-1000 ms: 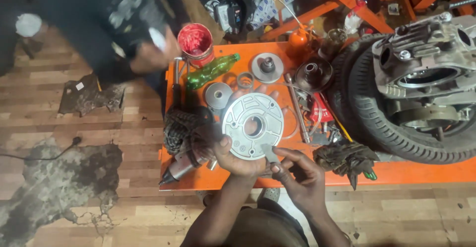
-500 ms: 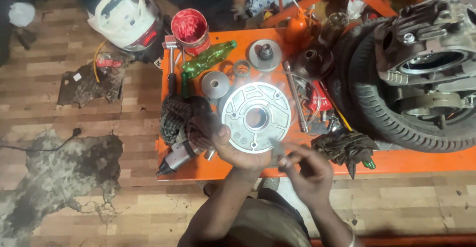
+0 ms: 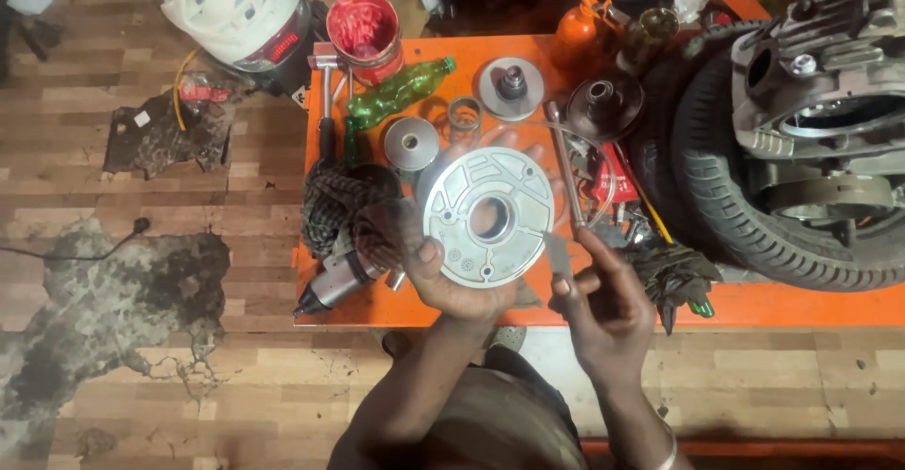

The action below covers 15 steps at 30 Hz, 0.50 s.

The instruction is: The person stands at a workbench and wipes a round metal cover plate with a rag, turning it over to clean both sides and holding it up to view the surface. They continue wiping the plate and set it back on the bench among other scooter engine parts.

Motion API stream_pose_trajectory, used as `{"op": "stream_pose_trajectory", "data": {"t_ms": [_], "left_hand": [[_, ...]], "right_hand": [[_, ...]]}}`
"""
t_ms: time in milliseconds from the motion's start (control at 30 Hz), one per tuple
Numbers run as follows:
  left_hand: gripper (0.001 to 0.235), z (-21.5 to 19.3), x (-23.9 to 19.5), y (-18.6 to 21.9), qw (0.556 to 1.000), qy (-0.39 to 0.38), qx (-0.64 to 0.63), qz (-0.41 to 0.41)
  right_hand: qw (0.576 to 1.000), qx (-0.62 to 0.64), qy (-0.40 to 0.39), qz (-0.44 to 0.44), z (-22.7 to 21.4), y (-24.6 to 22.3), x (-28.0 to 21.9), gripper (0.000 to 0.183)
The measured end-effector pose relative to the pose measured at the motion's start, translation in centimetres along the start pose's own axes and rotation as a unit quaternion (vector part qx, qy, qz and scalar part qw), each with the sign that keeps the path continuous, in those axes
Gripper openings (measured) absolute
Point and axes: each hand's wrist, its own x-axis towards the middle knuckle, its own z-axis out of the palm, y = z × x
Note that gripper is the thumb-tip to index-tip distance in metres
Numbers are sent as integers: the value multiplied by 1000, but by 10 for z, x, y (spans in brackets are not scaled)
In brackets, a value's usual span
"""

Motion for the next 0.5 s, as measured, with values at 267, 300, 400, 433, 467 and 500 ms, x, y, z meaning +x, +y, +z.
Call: {"op": "stream_pose_trajectory", "data": {"t_ms": [267,300,400,433,467,500], "left_hand": [[82,6,-6,13,993,-5,92,73],[83,10,-7,15,992,2,100,81],[88,12,-9,18,988,18,115,98],[88,13,-10,20,988,19,116,99],[92,14,-12,22,988,25,116,94],[96,14,-13,23,989,32,116,88]], "right_hand": [[996,-75,-26,-34,21,-16,-4,17],[993,-102,-31,-52,23,-15,-5,15],[976,-190,-41,-98,26,-24,4,18],[976,-189,-42,-98,28,-29,8,18],[967,-218,-47,-126,31,-35,13,17],[955,-246,-51,-154,34,-41,17,16]]}}
